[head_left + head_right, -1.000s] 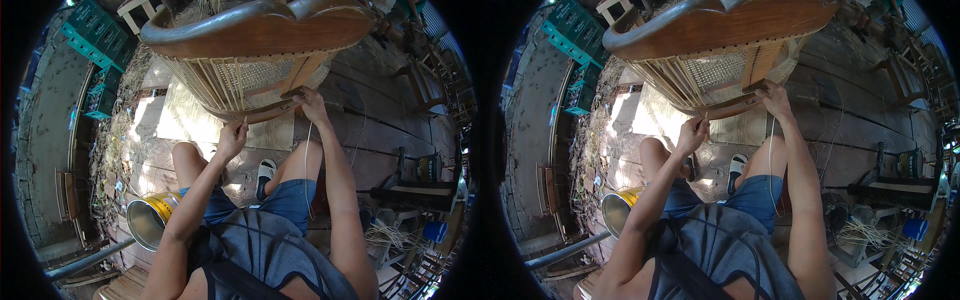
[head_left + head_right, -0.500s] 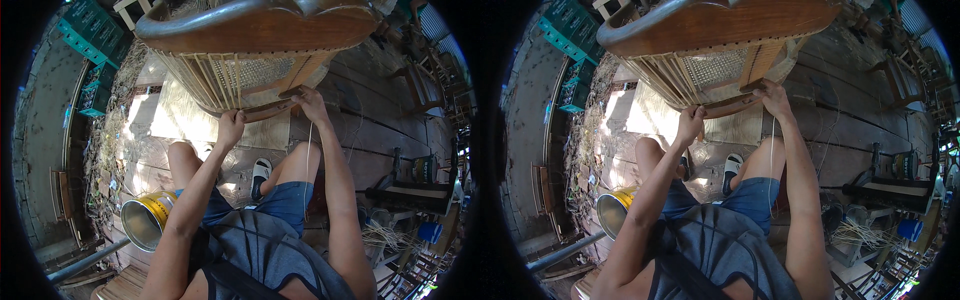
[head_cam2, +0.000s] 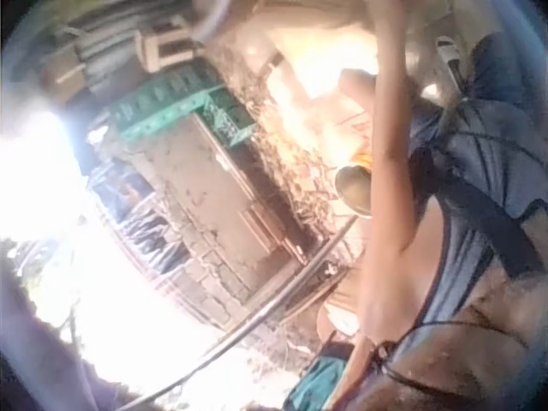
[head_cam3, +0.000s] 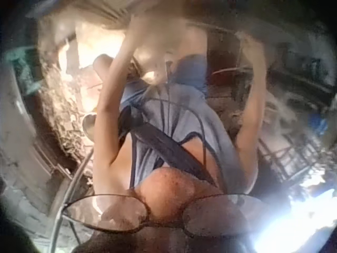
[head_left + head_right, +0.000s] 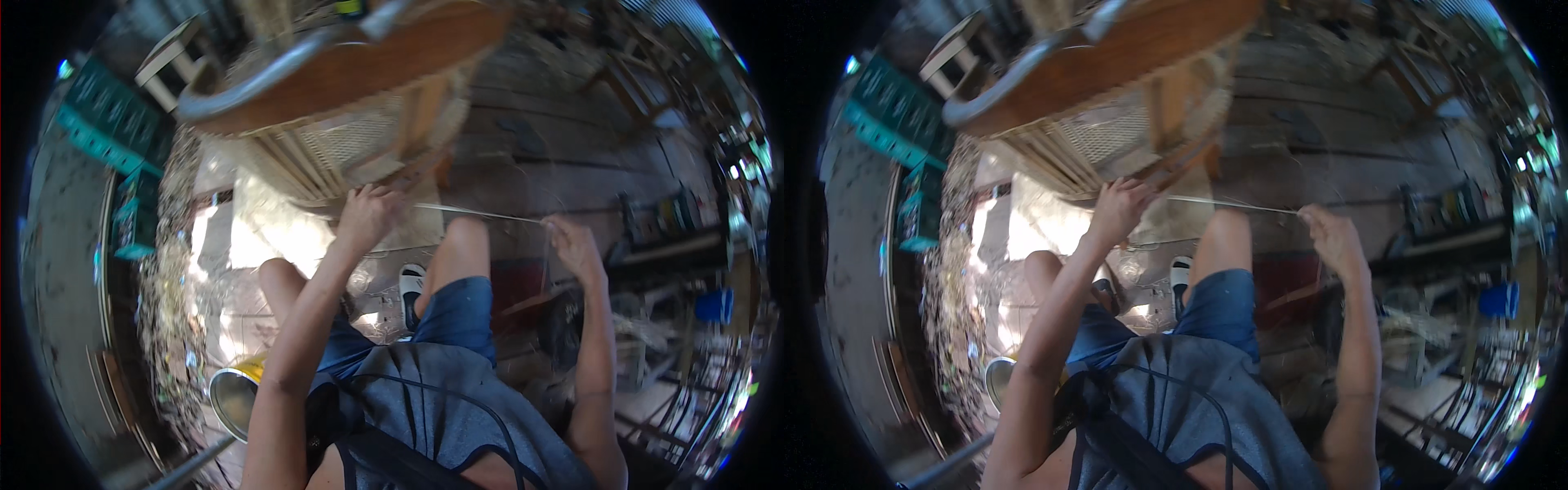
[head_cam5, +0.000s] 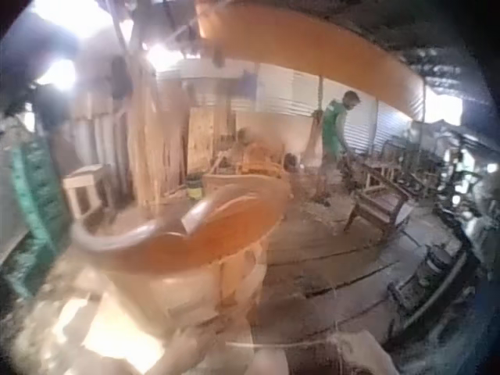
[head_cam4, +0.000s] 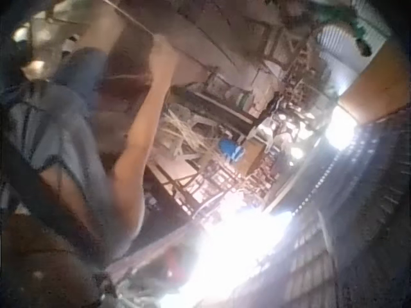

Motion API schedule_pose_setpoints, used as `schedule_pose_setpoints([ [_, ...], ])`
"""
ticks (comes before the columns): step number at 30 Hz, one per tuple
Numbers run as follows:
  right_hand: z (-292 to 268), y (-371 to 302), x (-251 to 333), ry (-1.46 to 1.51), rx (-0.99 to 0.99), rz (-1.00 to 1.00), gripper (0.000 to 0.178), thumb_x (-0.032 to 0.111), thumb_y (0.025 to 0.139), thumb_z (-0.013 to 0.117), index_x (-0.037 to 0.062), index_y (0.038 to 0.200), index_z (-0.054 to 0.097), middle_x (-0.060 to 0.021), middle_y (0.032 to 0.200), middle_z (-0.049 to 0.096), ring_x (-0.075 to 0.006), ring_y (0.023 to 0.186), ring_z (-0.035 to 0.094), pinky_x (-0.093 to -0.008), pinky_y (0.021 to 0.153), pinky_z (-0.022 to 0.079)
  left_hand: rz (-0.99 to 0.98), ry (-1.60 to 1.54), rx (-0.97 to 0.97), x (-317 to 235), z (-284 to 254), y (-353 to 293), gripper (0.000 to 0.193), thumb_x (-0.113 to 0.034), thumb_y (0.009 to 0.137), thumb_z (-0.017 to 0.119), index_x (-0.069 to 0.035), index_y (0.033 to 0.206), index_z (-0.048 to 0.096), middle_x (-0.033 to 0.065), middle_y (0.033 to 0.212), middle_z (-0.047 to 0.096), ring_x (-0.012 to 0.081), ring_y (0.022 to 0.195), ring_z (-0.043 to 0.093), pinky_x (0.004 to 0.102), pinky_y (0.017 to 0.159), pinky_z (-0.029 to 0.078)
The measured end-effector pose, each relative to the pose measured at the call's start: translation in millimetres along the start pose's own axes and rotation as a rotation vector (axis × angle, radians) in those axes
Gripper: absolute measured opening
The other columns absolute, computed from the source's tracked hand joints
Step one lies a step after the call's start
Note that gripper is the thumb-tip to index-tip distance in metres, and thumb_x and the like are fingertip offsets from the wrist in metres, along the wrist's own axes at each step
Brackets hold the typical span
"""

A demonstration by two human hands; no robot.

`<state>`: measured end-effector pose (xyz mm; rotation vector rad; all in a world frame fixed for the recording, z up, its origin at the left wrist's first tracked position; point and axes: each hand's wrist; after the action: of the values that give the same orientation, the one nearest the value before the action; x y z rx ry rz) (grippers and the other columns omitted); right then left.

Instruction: Weaving thin rattan or cane strips onto the wooden frame of a chair back.

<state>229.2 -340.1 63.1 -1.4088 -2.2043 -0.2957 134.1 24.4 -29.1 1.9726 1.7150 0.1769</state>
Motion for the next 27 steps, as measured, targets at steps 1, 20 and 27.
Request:
schedule_pose_setpoints([
  [1,-16.5,-18.1,-14.9,-0.063,-0.019,0.100,0.019,0.017,0.094,0.051,0.0098,0.106,0.064,-0.0161,0.083,0.064,-0.0338,0.080,0.064,-0.0397,0.071,0.049,-0.017,-0.099,0.201,1.1,2.9,1.7,0.016,-0.020,0.087,0.060,-0.008,0.095,0.067,0.0063,0.092,0.065,0.0290,0.087,0.060,0.0409,0.082,0.043],
  [20,-217.6,-99.1,-161.9,-0.597,-0.352,0.261,0.021,0.030,0.088,0.056,0.0153,0.096,0.070,-0.0117,0.095,0.067,-0.0324,0.094,0.062,-0.0426,0.078,0.049,0.186,-0.764,0.328,-167.8,-110.7,19.8,0.007,-0.003,0.084,0.063,0.002,0.086,0.065,0.0121,0.076,0.060,0.0230,0.070,0.058,0.0339,0.063,0.046],
  [27,-159.0,-55.2,-93.0,-0.665,-0.203,0.064,0.019,0.026,0.087,0.058,0.0120,0.093,0.069,-0.0106,0.088,0.067,-0.0294,0.088,0.064,-0.0412,0.077,0.050,0.314,-0.853,0.428,-230.4,-160.4,-2.0,0.007,-0.006,0.079,0.066,-0.001,0.083,0.068,0.0111,0.070,0.062,0.0227,0.062,0.061,0.0326,0.057,0.048],
])
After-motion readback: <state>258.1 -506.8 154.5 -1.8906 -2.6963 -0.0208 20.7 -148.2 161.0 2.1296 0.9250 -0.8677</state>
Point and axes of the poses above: each hand's wrist, its own y-axis towards the middle knuckle, its own z-axis out of the palm, x = y × z
